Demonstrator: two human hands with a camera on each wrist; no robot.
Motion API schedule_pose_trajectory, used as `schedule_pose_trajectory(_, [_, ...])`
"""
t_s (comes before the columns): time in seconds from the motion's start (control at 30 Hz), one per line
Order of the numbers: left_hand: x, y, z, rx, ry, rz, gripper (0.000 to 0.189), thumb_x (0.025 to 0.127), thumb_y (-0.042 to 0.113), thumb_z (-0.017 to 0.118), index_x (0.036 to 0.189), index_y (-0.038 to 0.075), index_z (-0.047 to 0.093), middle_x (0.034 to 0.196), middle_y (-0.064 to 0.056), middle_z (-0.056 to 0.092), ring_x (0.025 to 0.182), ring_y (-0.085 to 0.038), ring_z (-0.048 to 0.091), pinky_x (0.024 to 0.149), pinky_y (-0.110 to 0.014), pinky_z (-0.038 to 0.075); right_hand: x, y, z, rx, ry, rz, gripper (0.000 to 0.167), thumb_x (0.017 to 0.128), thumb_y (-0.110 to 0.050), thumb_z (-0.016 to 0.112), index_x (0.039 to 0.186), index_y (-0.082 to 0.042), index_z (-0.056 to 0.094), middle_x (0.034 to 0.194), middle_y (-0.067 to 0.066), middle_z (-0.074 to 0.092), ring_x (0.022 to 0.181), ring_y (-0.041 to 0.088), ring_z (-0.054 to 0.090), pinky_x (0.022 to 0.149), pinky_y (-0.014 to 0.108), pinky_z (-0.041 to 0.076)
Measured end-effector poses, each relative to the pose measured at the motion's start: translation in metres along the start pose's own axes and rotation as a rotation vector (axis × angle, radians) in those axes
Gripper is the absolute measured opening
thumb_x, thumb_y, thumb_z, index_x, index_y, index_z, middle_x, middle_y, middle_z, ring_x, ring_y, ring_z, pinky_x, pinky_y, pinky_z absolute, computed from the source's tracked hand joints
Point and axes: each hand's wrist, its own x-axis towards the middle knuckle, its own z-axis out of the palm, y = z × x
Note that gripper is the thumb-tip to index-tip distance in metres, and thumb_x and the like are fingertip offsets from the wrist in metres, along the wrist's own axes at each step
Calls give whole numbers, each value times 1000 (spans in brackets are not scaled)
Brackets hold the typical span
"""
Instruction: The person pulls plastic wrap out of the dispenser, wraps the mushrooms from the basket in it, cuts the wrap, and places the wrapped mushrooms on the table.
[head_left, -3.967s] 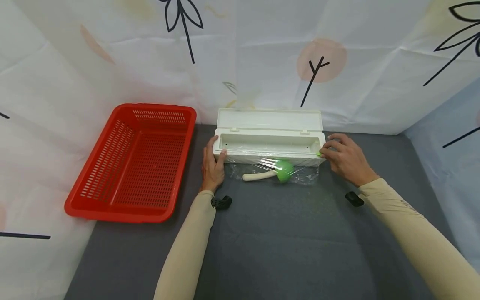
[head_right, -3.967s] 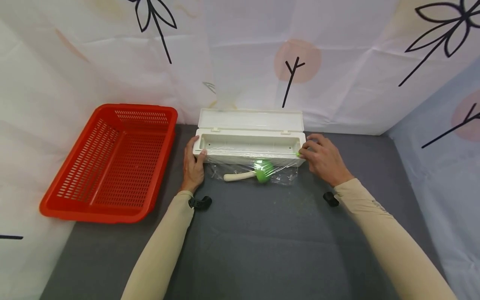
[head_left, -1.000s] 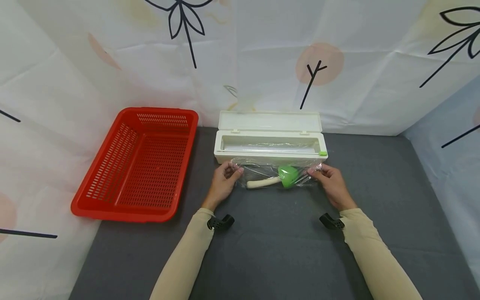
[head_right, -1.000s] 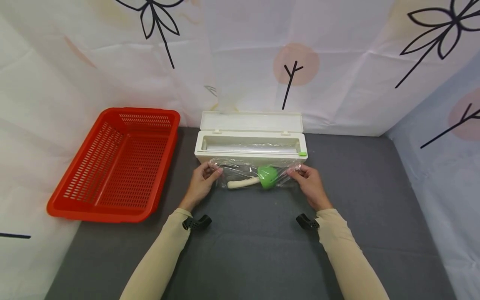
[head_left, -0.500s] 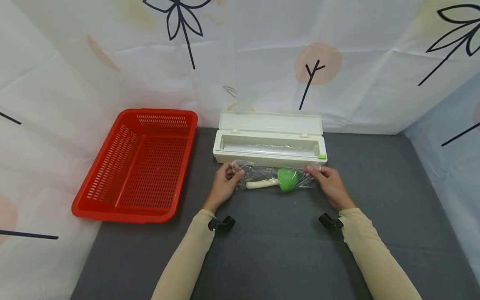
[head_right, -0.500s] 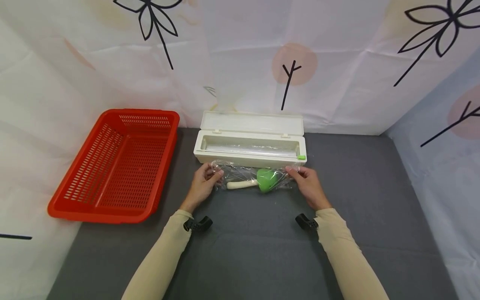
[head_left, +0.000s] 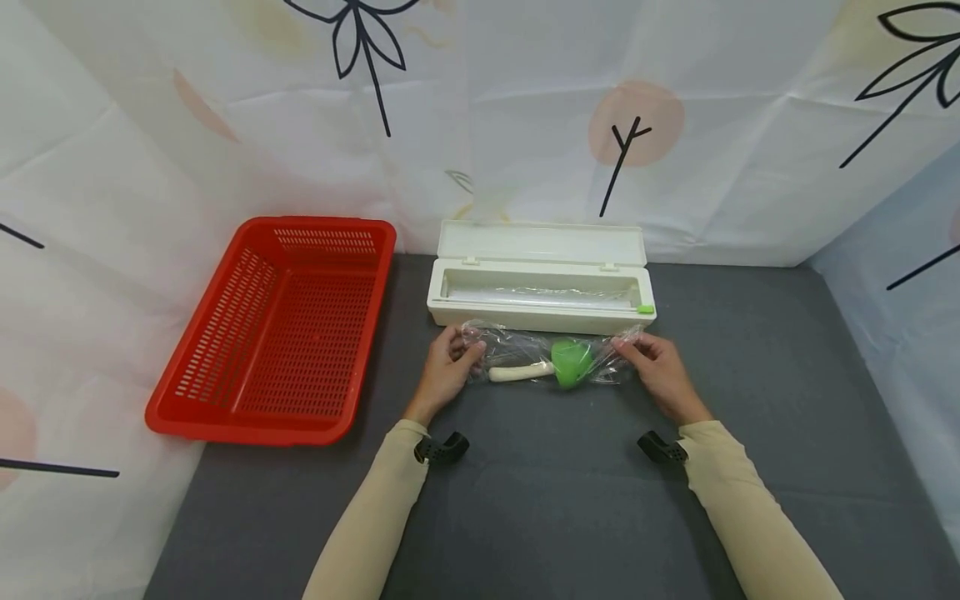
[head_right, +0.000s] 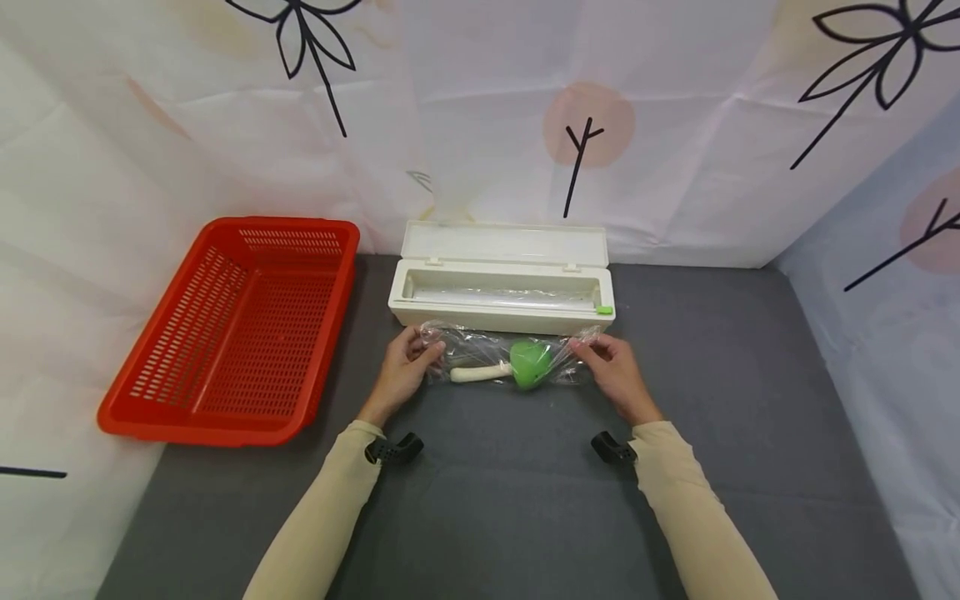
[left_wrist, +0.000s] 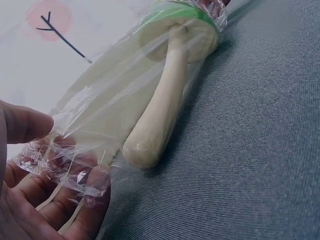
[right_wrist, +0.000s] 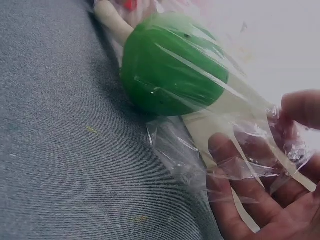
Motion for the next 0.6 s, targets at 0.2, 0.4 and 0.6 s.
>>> schedule_pose_trajectory(0.2, [0, -8, 0, 76, -8, 38, 23, 102, 4, 61, 122, -7, 62, 96, -24, 67, 74, -26, 66, 64, -33, 57, -2, 5, 1, -33, 0, -41, 30, 103, -16, 62, 113, 12, 61, 87, -3, 73, 78, 4, 58, 68, 23, 44])
schedule_pose_trajectory(0.4, [-3, -9, 1, 174, -19, 98, 25, 103, 5, 58, 127, 3, 65, 101, -17, 65, 75, -28, 68, 62, -31, 57, -4, 9, 4, -47, -5, -102, 32, 102, -7, 62, 130, 6, 54, 91, 20, 73, 79, 6, 69, 69, 20, 49])
schedule_pose_trajectory(0.6, [-5, -7, 2, 219, -32, 76, 27, 106, 9, 53, 130, 8, 67, 101, -14, 68, 76, -22, 68, 64, -33, 57, -3, 9, 8, -94, -14, -126, 29, 104, -9, 59, 127, 8, 63, 96, 26, 70, 82, 6, 67, 74, 17, 52])
